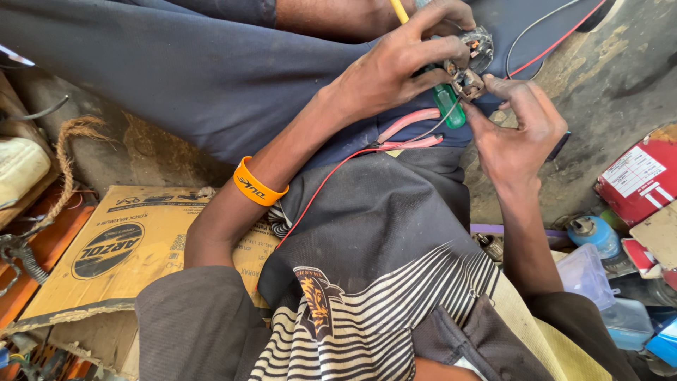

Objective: The person sits on the floor and repairs a small electrical motor component. They use a screwdriver to adjust internal parts, connect wires, and then insert the rotor into a red cylindrical housing.

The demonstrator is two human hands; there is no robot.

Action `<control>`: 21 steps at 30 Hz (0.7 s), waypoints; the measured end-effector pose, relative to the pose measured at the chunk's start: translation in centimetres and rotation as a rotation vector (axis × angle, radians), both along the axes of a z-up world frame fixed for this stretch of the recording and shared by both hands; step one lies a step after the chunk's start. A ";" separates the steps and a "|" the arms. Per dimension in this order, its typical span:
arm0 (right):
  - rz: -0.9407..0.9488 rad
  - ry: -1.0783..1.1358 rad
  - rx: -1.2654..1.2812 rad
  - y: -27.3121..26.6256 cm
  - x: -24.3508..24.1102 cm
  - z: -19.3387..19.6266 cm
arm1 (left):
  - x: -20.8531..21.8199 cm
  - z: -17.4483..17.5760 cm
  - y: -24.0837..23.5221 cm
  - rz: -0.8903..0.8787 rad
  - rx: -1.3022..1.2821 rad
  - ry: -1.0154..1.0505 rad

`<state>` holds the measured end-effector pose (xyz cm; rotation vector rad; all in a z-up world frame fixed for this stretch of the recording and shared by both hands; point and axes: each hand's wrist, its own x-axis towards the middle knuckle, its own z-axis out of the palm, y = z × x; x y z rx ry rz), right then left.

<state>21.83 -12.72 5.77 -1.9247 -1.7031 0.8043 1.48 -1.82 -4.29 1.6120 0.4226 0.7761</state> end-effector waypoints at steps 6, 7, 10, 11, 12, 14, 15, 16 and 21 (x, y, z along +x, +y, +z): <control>0.046 -0.104 0.081 0.2 -0.4 0.0 | -0.1 0.2 0.2 0.008 0.012 0.003; 0.036 -0.086 0.071 0.3 -0.4 0.0 | -0.1 0.2 0.3 0.007 0.016 0.010; 0.036 -0.075 0.064 0.3 -0.5 0.3 | 0.0 0.2 0.1 -0.017 -0.021 0.023; 0.054 -0.100 0.080 0.5 -0.4 0.5 | 0.0 0.2 0.1 -0.014 -0.012 0.034; 0.073 -0.125 0.097 0.8 -0.4 0.6 | 0.0 0.2 0.2 -0.010 -0.003 0.045; 0.035 -0.087 0.026 1.0 -0.3 1.0 | 0.0 0.1 0.1 -0.005 -0.010 0.053; 0.036 -0.084 0.017 1.2 -0.2 1.1 | 0.1 0.1 0.1 -0.002 -0.025 0.049; 0.031 -0.080 0.007 1.3 -0.3 1.2 | 0.1 -0.1 0.2 0.002 -0.039 0.046; -0.012 -0.014 -0.072 1.6 -0.3 1.7 | 0.1 -0.5 0.0 -0.029 -0.077 0.073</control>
